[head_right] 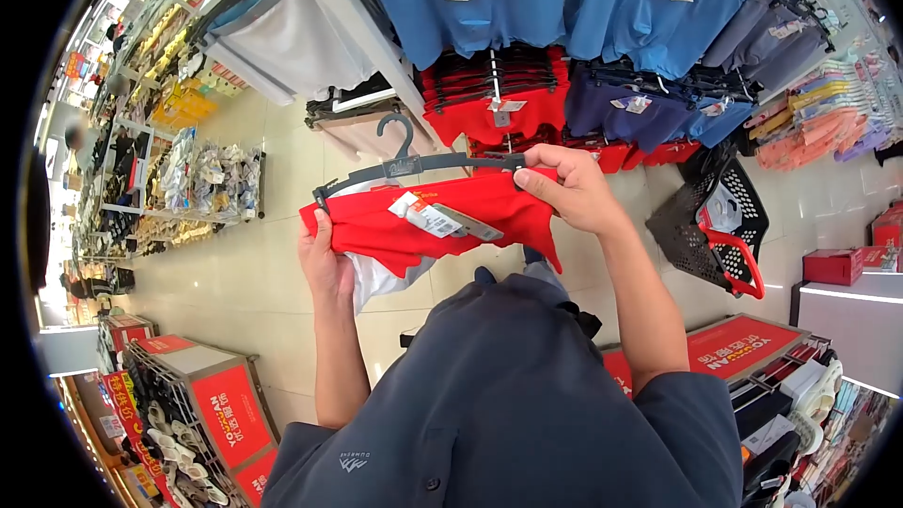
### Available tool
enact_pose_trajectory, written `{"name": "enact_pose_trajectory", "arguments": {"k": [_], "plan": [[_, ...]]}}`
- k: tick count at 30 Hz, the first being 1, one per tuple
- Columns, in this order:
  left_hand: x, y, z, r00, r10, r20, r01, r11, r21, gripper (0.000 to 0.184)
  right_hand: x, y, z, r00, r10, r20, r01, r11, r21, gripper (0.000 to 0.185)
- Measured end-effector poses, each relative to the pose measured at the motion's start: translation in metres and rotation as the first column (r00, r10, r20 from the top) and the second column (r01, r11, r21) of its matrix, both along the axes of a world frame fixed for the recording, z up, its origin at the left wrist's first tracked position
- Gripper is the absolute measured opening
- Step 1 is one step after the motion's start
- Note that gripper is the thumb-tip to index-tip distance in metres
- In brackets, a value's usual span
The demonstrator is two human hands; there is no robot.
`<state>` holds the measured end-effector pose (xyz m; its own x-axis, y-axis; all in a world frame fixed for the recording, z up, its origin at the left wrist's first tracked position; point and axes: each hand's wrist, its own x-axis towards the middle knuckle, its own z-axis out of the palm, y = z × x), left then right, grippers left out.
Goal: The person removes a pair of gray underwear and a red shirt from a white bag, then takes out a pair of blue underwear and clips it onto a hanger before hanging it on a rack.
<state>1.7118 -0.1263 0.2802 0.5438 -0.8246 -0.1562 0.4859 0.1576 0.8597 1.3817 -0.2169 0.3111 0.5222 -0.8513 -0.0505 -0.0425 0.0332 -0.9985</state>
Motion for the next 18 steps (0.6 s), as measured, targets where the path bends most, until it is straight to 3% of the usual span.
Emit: {"name": "enact_pose_trajectory", "arguments": {"k": [4,6,8,9,10,12,14,16,18], "plan": [[0.012,0.004,-0.011,0.998,0.019,-0.068,-0.017,1.000,0.027,0.021,0.010,0.000,0.039,0.970,-0.212,-0.119,0.161,0.927,-0.338,0.011],[0.018,0.007,-0.017,0.998,0.014,-0.054,-0.010,0.998,0.068,0.021,0.011,-0.001,0.073,0.940,-0.212,-0.267,0.029,0.830,-0.556,0.013],[0.021,0.012,-0.025,1.000,-0.026,-0.017,0.028,0.986,0.162,0.022,0.024,0.001,0.100,0.921,-0.192,-0.338,-0.053,0.799,-0.599,0.012],[0.022,0.016,-0.029,0.999,-0.041,-0.018,0.043,0.989,0.141,0.026,0.030,0.000,0.107,0.867,-0.170,-0.468,-0.198,0.744,-0.638,0.013],[0.024,0.020,-0.030,0.999,-0.020,-0.031,0.024,0.990,0.140,0.026,0.038,0.000,0.112,0.794,-0.160,-0.587,-0.345,0.676,-0.651,0.013],[0.029,0.026,-0.030,0.944,-0.261,-0.201,0.255,0.965,-0.058,0.033,0.056,-0.004,0.108,0.757,-0.107,-0.644,-0.479,0.580,-0.659,0.016],[0.022,0.031,-0.021,0.945,-0.269,-0.187,0.267,0.963,-0.034,0.036,0.078,-0.004,0.106,0.653,0.026,-0.757,-0.633,0.567,-0.527,0.018],[0.005,0.031,-0.012,0.897,-0.413,0.156,0.423,0.906,-0.029,0.038,0.096,-0.001,0.097,0.570,0.149,-0.808,-0.739,0.523,-0.424,0.020],[-0.009,0.034,-0.005,0.802,-0.455,0.387,0.519,0.851,-0.077,0.042,0.117,0.004,0.096,0.517,0.246,-0.820,-0.800,0.481,-0.360,0.020]]}}
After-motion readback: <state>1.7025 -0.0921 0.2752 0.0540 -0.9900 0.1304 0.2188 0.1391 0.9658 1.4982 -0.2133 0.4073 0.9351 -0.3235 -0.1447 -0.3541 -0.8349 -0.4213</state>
